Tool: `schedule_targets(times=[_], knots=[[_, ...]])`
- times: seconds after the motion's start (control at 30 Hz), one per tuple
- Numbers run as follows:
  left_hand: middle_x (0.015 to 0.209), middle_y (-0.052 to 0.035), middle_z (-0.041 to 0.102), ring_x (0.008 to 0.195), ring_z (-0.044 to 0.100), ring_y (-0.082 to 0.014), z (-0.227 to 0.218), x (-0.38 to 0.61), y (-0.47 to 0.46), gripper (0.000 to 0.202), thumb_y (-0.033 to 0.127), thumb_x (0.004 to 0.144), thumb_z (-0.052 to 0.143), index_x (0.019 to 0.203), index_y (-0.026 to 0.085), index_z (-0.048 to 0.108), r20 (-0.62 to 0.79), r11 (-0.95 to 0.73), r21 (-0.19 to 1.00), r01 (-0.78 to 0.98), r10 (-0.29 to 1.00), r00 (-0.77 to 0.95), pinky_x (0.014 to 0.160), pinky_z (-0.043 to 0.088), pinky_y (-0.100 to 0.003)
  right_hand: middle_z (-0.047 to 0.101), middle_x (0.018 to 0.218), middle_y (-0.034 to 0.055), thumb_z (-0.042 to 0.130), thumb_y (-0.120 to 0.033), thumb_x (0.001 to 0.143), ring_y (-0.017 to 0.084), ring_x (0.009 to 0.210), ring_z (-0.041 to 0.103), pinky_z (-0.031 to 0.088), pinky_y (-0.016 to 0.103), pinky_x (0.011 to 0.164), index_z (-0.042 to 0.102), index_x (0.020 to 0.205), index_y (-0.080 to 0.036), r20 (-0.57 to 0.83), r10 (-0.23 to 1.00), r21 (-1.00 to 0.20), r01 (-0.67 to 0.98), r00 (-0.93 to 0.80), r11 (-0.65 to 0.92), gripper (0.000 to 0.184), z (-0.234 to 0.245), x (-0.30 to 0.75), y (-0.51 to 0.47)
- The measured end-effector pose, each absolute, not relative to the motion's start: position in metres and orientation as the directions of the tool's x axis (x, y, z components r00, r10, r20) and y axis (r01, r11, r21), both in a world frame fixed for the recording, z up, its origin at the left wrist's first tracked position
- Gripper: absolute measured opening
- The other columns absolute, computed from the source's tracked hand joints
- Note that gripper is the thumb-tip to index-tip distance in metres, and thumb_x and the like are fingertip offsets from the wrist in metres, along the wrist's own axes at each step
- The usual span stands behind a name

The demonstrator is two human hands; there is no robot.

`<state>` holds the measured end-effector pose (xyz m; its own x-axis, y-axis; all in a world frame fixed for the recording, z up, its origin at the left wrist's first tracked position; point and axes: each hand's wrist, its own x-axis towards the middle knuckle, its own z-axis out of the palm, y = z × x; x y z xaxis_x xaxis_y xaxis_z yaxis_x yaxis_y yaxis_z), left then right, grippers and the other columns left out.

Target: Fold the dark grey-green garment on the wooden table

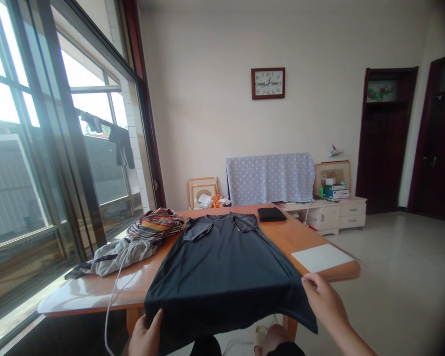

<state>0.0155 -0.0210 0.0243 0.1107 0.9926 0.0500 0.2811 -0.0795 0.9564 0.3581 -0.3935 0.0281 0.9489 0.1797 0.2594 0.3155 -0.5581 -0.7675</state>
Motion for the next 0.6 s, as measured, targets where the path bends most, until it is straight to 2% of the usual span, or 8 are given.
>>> schedule_targets(times=[0.13,0.23,0.33,0.6], knots=[[0.072,-0.0068,0.069,0.079,0.071,-0.034,0.022,0.012,-0.024,0.045,0.055,0.07,0.066,0.09,0.015,0.066,0.023,-0.061,0.952,0.301,0.991,0.13,0.072,0.056,-0.044,0.073,0.106,0.0047,0.046,-0.054,0.085,0.026,0.1,0.068,0.049,0.034,0.081,0.065,0.101,-0.029,0.253,0.188,-0.77,0.315,0.949,-0.555,0.036,0.026,0.36,-0.393],[0.067,-0.0048,0.067,0.074,0.071,-0.0329,0.018,0.01,-0.027,0.04,0.053,0.07,0.066,0.084,0.016,0.065,0.014,-0.063,0.966,0.252,0.981,0.191,0.069,0.057,-0.043,0.073,0.106,0.0049,0.046,-0.054,0.085,0.026,0.099,0.068,0.049,0.034,0.081,0.065,0.101,-0.029,0.265,0.186,-0.758,0.323,0.946,-0.566,0.036,0.024,0.361,-0.393],[0.068,-0.0062,0.069,0.077,0.072,-0.0338,0.014,0.009,-0.029,0.036,0.05,0.069,0.068,0.082,0.016,0.066,-0.009,-0.039,0.975,0.219,0.977,0.215,0.069,0.057,-0.043,0.073,0.104,0.0057,0.046,-0.055,0.084,0.026,0.096,0.068,0.049,0.035,0.079,0.065,0.099,-0.028,0.253,0.177,-0.737,0.308,0.951,-0.602,0.037,0.02,0.362,-0.393],[0.072,-0.0082,0.074,0.082,0.073,-0.0364,0.014,0.007,-0.032,0.037,0.048,0.069,0.068,0.086,0.016,0.072,-0.058,-0.008,0.963,0.268,0.97,0.238,0.073,0.059,-0.045,0.074,0.1,0.0083,0.049,-0.057,0.081,0.028,0.092,0.07,0.05,0.036,0.076,0.062,0.101,-0.025,0.211,0.167,-0.732,0.269,0.963,-0.626,0.04,-0.003,0.369,-0.396]])
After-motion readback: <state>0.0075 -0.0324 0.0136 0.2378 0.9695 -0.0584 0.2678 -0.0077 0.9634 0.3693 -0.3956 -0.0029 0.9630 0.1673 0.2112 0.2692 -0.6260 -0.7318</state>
